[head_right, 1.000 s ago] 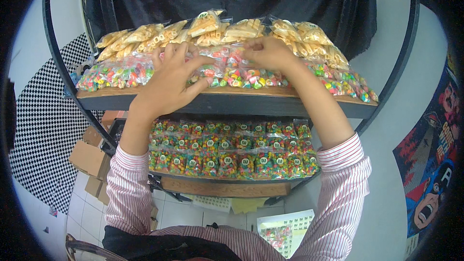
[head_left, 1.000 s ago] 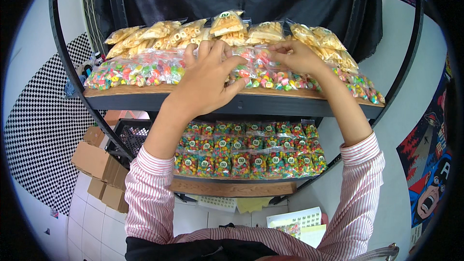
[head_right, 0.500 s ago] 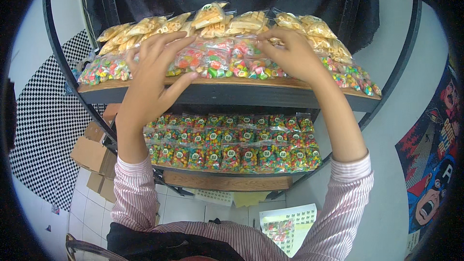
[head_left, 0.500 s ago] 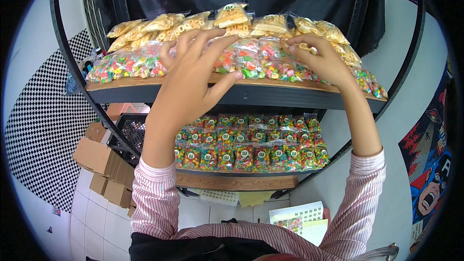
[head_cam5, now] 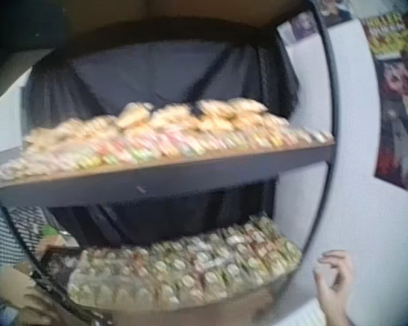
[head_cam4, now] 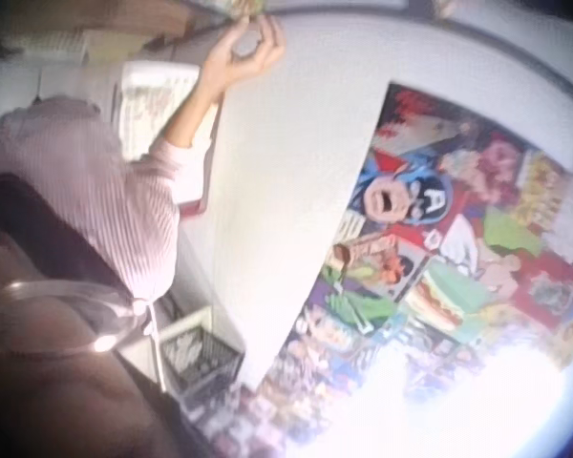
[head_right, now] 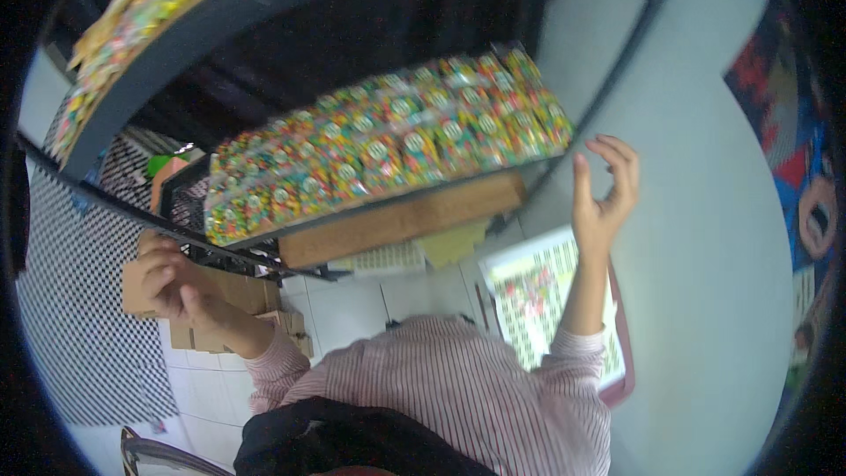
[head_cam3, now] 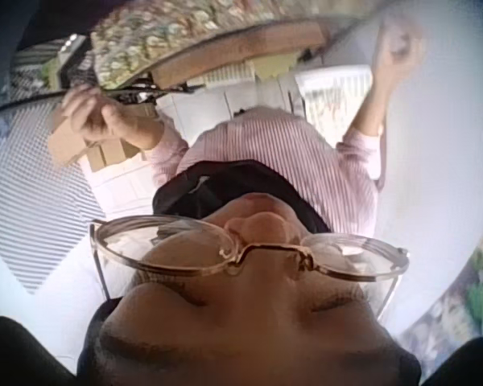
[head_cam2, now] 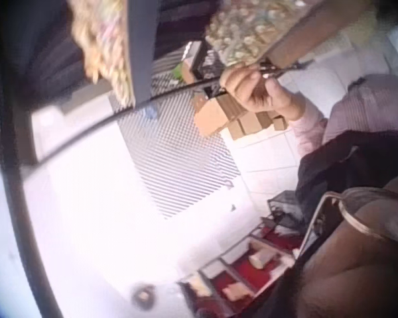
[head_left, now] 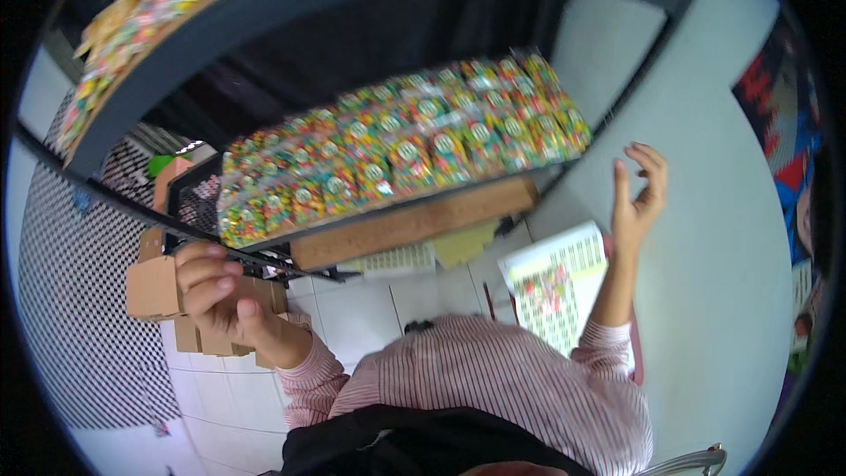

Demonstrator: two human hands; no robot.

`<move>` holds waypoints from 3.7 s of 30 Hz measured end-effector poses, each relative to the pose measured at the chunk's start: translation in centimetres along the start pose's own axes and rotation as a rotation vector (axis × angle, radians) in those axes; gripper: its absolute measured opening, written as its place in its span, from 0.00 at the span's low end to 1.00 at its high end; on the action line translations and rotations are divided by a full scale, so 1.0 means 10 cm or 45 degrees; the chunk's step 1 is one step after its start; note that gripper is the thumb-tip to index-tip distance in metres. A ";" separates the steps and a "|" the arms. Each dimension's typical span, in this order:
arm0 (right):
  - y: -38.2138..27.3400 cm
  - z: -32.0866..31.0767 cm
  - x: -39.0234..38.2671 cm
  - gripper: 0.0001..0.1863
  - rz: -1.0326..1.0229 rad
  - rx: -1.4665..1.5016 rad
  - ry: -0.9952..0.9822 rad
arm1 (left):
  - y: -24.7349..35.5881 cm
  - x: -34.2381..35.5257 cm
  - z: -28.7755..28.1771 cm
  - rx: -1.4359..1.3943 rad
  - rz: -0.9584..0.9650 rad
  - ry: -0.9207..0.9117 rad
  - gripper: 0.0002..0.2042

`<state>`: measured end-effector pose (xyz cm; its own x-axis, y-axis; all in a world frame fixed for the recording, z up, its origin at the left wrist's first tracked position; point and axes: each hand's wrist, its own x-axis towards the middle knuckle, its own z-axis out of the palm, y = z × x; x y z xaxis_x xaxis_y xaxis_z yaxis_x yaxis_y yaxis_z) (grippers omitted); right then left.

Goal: The person takes small packets of snacks from a shelf and a larger basket, organizes them by type, and places them onto a grid on a table.

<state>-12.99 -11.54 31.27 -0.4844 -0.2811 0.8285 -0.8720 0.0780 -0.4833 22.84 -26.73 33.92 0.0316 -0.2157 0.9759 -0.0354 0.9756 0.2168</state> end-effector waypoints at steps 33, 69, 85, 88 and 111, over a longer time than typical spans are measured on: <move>1.78 -0.39 -4.01 0.38 1.447 -0.773 -0.328 | 0.41 -2.08 0.86 -0.661 -1.362 -1.543 0.15; 1.71 0.12 -3.70 0.26 1.541 -0.701 -0.306 | 0.62 -3.02 0.87 -0.924 -2.325 -0.973 0.11; 0.31 0.01 -2.51 0.14 1.485 1.193 -0.566 | 0.68 -2.65 1.20 -1.095 -2.422 -0.884 0.16; -0.05 0.21 -2.25 0.14 1.025 1.046 -0.656 | 0.69 -2.36 1.29 -1.255 -2.206 -0.794 0.17; -1.03 0.46 0.71 0.17 -0.151 1.164 -0.405 | 0.08 -1.72 0.87 -1.718 -2.196 -0.068 0.13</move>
<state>-7.10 -18.72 40.87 -0.2382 -0.4950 0.8356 -0.4574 -0.7019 -0.5461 13.53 -22.60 17.48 -0.7634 -0.6386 -0.0971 0.5120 -0.6899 0.5118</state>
